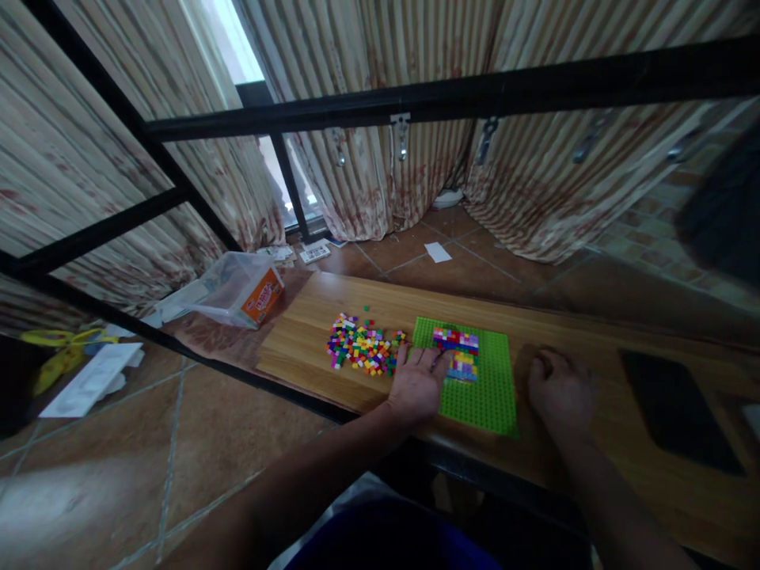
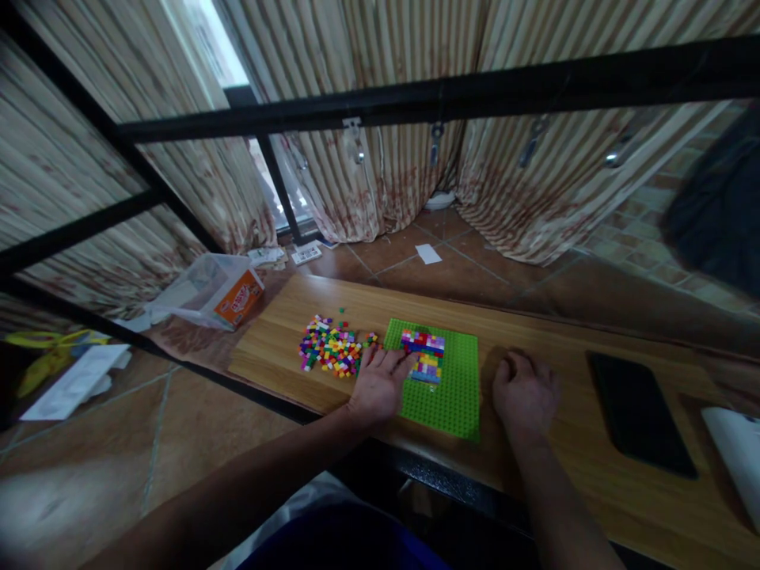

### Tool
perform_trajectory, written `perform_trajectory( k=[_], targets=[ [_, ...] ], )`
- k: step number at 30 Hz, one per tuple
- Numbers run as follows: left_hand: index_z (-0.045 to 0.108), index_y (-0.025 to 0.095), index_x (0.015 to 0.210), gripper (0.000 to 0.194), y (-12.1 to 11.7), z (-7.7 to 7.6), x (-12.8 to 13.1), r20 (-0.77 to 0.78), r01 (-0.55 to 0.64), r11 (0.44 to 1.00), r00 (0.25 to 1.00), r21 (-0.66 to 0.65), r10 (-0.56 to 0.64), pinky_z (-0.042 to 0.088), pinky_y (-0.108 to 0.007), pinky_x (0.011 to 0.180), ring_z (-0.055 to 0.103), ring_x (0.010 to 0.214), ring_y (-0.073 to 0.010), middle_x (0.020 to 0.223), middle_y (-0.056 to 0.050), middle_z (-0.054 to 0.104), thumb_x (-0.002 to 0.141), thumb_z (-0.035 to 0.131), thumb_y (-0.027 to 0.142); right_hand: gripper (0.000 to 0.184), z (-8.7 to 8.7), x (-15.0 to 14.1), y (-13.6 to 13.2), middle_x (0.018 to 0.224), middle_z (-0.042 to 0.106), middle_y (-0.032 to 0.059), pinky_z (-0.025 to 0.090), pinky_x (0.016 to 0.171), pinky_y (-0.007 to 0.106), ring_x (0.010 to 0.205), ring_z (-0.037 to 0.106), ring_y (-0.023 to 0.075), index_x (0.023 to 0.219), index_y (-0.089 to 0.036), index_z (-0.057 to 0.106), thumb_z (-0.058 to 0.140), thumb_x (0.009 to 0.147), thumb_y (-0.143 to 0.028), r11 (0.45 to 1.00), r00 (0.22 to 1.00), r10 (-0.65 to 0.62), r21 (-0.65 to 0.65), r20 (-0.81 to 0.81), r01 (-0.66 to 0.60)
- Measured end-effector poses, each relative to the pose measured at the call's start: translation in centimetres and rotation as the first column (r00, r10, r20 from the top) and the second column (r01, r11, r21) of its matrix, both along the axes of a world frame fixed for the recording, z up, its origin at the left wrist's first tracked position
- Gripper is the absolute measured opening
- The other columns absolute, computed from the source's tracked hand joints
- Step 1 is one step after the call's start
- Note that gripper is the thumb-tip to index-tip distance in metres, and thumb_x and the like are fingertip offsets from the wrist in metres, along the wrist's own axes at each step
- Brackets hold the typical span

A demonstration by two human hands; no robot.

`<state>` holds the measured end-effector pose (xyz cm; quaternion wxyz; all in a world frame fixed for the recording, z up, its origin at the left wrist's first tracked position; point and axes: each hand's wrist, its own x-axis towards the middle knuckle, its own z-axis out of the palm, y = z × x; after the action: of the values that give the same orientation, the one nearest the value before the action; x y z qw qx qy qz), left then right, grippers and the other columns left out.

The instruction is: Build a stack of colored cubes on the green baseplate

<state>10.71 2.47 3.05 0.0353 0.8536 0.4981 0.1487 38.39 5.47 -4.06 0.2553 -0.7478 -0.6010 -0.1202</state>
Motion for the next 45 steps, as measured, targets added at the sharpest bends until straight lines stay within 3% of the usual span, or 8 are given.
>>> perform_trajectory(
  k=[4,8,12,23,26,31,36,45],
  targets=[
    [0.051,0.019,0.137,0.050,0.6,0.3,-2.1,0.122,-0.154,0.988,0.981,0.008,0.151,0.040,-0.049,0.104,0.055,0.112,-0.0270,0.127,-0.011,0.062,0.088,0.050,0.017,0.038,0.0,0.1,0.0,0.102,0.068,0.0158,0.039,0.086,0.041,0.093,0.057,0.0277,0.108,-0.012,0.069,0.043,0.090,-0.033,1.000,1.000,0.023,0.018,0.020,-0.024],
    [0.066,0.017,0.113,0.031,2.7,1.1,-5.5,0.168,-0.345,0.938,0.924,-0.016,0.343,0.045,-0.041,0.097,0.057,0.106,-0.0246,0.111,-0.009,0.067,0.089,0.047,0.012,0.038,0.0,0.2,0.0,0.102,0.068,0.0183,0.039,0.086,0.043,0.094,0.057,0.0295,0.104,-0.010,0.070,0.044,0.089,-0.032,0.999,0.999,0.032,0.036,0.030,-0.033],
    [0.069,0.020,0.104,0.025,3.8,1.3,-7.2,0.091,-0.251,0.967,0.963,-0.041,0.254,0.044,-0.040,0.098,0.058,0.104,-0.0234,0.108,-0.006,0.068,0.089,0.050,0.014,0.038,-0.1,0.4,0.1,0.101,0.068,0.0188,0.039,0.087,0.044,0.095,0.057,0.0311,0.104,-0.011,0.070,0.043,0.088,-0.033,0.998,0.998,0.050,0.042,0.026,-0.051],
    [0.070,0.019,0.101,0.025,4.7,0.1,-6.5,-0.068,-0.237,0.970,0.970,-0.059,0.233,0.041,-0.043,0.097,0.058,0.104,-0.0250,0.106,-0.008,0.069,0.095,0.046,0.019,0.039,-0.2,0.2,0.1,0.103,0.069,0.0174,0.040,0.088,0.042,0.095,0.058,0.0289,0.105,-0.011,0.070,0.043,0.089,-0.034,0.999,0.999,0.019,0.042,0.044,-0.021],
    [0.068,0.018,0.101,0.024,4.3,0.8,-6.1,-0.044,-0.209,0.976,0.977,-0.066,0.206,0.041,-0.042,0.099,0.060,0.101,-0.0233,0.102,-0.008,0.069,0.096,0.045,0.019,0.038,-0.1,0.2,0.1,0.103,0.069,0.0171,0.041,0.088,0.042,0.096,0.058,0.0289,0.105,-0.012,0.070,0.043,0.090,-0.034,1.000,0.999,0.018,0.019,0.037,-0.018],
    [0.065,0.018,0.104,0.024,3.2,2.8,-3.9,-0.027,-0.046,0.992,0.999,-0.118,0.043,0.048,-0.031,0.088,0.063,0.092,-0.0184,0.097,-0.006,0.069,0.099,0.042,0.020,0.035,-0.2,0.3,0.1,0.107,0.068,0.0153,0.041,0.089,0.043,0.097,0.057,0.0280,0.107,-0.014,0.069,0.046,0.088,-0.033,1.000,1.000,0.016,0.020,0.010,-0.017],
    [0.067,0.019,0.099,0.022,3.2,3.4,-2.0,-0.093,0.093,0.993,0.991,-0.074,-0.100,0.048,-0.033,0.089,0.064,0.090,-0.0190,0.098,-0.006,0.068,0.098,0.045,0.021,0.036,-0.3,0.3,0.2,0.107,0.067,0.0154,0.041,0.090,0.044,0.098,0.056,0.0281,0.107,-0.015,0.069,0.045,0.089,-0.034,1.000,1.000,0.001,0.013,0.002,-0.001],
    [0.067,0.017,0.097,0.019,3.5,3.7,-0.7,-0.158,0.070,0.997,0.985,-0.030,-0.074,0.048,-0.037,0.087,0.066,0.089,-0.0213,0.096,-0.008,0.069,0.095,0.048,0.018,0.037,-0.1,0.1,0.2,0.110,0.067,0.0156,0.041,0.090,0.044,0.100,0.057,0.0281,0.108,-0.015,0.069,0.044,0.090,-0.036,1.000,0.999,-0.017,0.004,-0.033,0.017]
  ],
)
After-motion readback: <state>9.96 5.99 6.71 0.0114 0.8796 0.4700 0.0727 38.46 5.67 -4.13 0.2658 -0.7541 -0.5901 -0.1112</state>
